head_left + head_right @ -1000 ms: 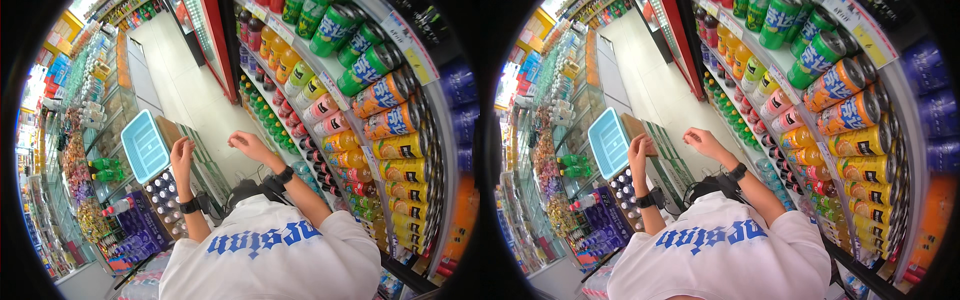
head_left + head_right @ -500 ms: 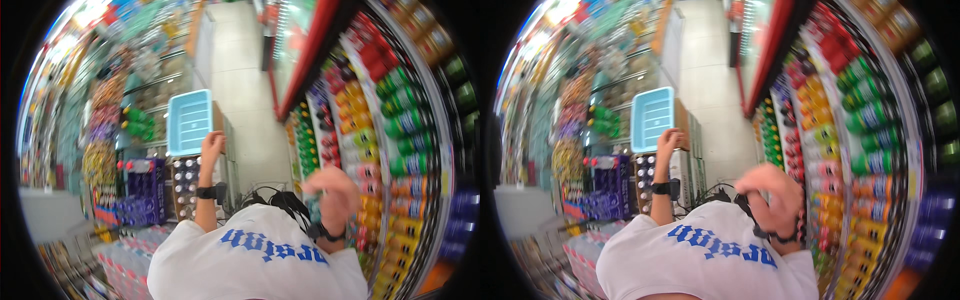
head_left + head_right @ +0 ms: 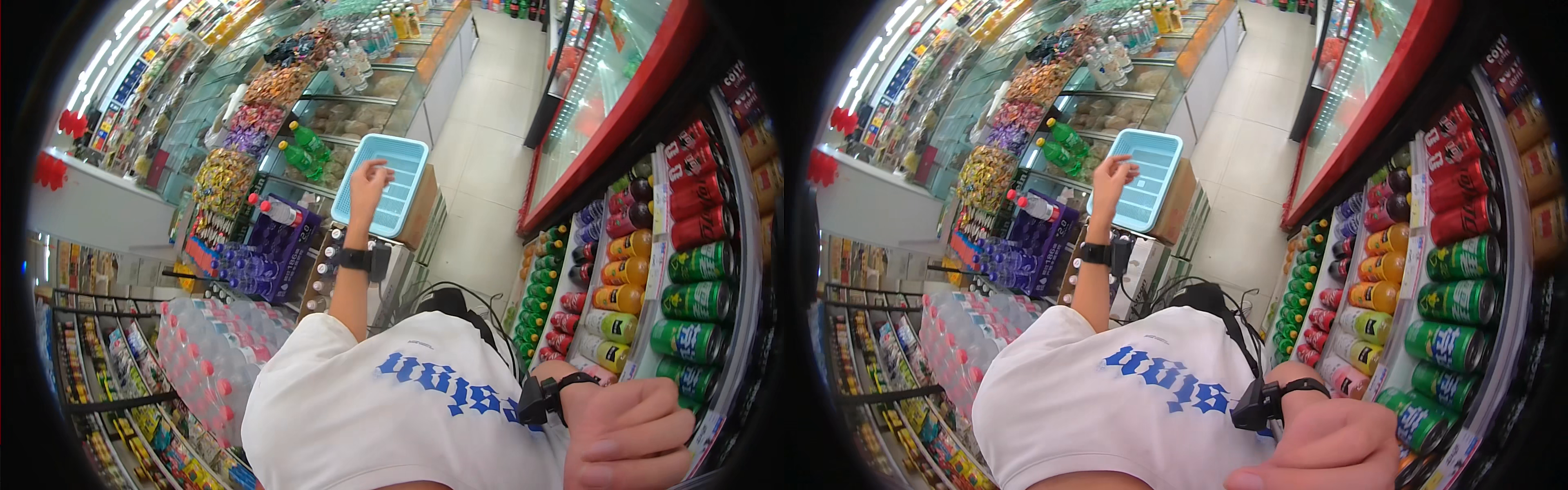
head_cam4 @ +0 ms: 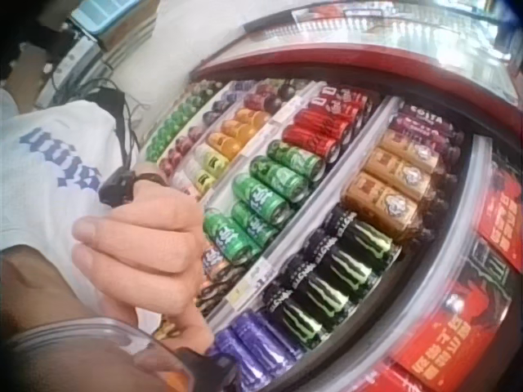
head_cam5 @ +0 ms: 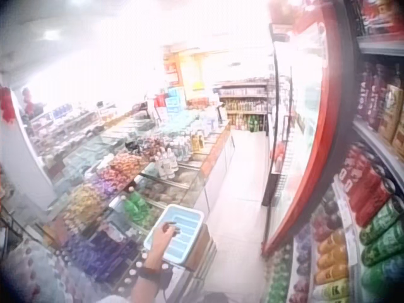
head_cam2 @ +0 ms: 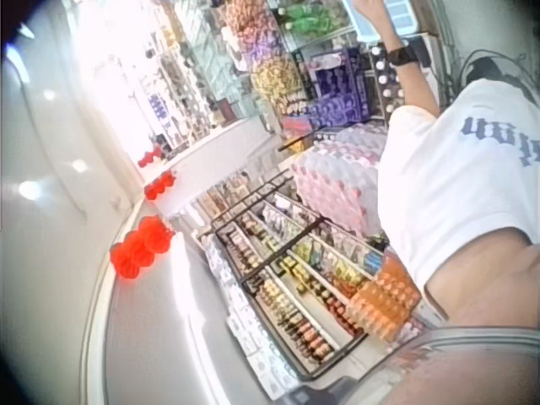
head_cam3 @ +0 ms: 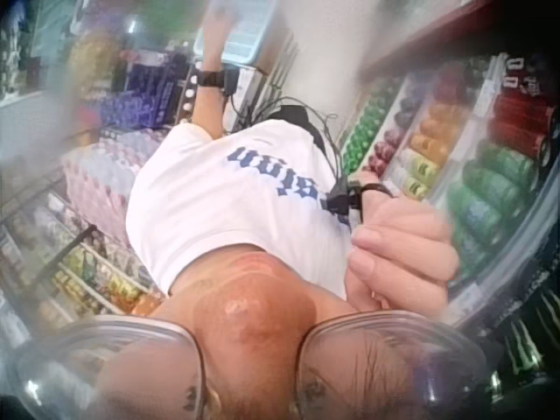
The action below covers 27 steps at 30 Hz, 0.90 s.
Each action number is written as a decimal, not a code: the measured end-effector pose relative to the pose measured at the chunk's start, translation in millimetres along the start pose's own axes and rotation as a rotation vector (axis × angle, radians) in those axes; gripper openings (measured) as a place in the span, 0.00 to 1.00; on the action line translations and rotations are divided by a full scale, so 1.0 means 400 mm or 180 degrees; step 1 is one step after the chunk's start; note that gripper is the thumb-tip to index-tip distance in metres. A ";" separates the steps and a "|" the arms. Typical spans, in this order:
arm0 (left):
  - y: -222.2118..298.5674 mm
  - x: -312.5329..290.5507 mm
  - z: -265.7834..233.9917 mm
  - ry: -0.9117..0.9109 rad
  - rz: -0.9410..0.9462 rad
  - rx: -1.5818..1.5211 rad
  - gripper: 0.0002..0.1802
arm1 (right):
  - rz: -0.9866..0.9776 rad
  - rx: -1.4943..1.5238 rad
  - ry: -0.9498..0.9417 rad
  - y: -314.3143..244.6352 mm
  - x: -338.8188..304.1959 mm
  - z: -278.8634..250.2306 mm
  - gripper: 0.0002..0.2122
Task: Organizing and stocking various beverage bottles and cans in a supermarket refrigerator.
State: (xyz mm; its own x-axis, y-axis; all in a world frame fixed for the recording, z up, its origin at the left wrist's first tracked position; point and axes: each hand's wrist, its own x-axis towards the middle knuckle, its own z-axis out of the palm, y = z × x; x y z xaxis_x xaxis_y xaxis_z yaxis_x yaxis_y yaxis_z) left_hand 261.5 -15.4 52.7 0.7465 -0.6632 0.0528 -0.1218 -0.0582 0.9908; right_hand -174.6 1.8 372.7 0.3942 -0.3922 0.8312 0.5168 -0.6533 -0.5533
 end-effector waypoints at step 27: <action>-0.447 0.619 -0.562 0.3313 -0.0795 0.1646 0.50 | -0.0530 -0.0474 -0.0620 0.523 0.309 0.172 0.12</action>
State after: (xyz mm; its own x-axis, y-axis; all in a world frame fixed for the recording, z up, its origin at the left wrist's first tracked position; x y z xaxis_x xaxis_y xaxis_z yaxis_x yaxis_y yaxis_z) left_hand 615.2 -1.4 -83.5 0.9305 0.3204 0.1776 0.0313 -0.5526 0.8328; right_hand 34.4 -138.9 355.7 0.4593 -0.1494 0.8756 0.4749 -0.7917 -0.3842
